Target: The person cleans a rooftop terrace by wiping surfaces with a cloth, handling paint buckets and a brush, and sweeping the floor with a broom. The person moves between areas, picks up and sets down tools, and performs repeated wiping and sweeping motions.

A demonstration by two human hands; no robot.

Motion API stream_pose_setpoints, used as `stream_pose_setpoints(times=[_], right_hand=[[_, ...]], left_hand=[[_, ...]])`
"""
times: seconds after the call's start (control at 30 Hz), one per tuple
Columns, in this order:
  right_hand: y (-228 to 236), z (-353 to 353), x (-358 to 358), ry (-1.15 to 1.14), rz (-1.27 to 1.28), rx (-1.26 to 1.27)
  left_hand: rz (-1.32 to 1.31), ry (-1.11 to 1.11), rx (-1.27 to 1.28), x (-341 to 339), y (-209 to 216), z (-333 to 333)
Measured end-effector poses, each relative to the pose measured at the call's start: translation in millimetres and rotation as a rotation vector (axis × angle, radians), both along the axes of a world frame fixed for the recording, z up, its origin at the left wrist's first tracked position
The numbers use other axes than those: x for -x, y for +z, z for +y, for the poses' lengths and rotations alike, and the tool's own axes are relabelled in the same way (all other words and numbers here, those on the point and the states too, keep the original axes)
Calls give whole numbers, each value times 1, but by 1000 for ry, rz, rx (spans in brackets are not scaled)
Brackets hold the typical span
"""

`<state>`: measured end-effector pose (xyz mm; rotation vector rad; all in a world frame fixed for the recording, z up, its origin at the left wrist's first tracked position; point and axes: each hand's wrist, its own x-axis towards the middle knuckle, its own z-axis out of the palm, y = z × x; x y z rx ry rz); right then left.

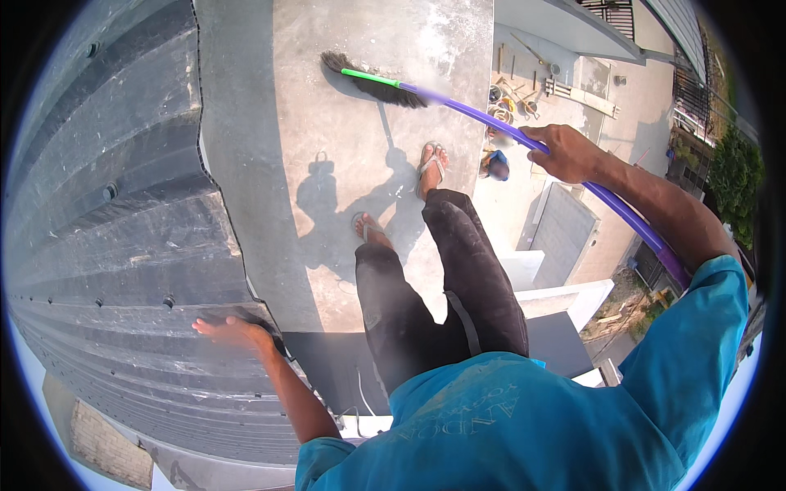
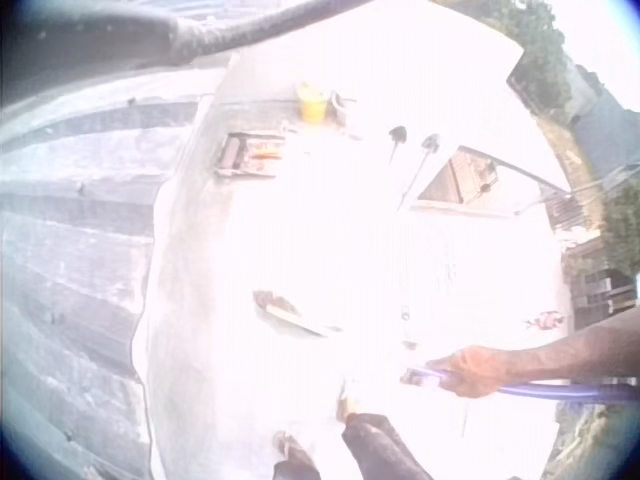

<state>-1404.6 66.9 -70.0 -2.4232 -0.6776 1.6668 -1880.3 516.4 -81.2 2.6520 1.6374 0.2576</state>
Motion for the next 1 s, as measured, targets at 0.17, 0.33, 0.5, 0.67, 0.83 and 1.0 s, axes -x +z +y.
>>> stream_pose_setpoints(times=[0.17, 0.33, 0.5, 0.67, 0.83, 1.0], right_hand=[[38, 47, 33, -32, 406, -45], [-108, 123, 173, -24, 888, -79], [-242, 263, 322, 233, 734, -244], [-280, 345, 263, -93, 591, -320], [-271, 378, 82, -728, 792, -345], [-172, 311, 61, -600, 673, -388]], left_hand=[[55, 41, -100, 9, 13, -10], [63, -71, 30, -5, 7, -1], [72, -134, -10, -15, 10, -5], [94, -59, -8, -15, 14, -13], [-120, -52, 86, -9, 10, -12], [-52, -26, -135, -37, 51, 33]])
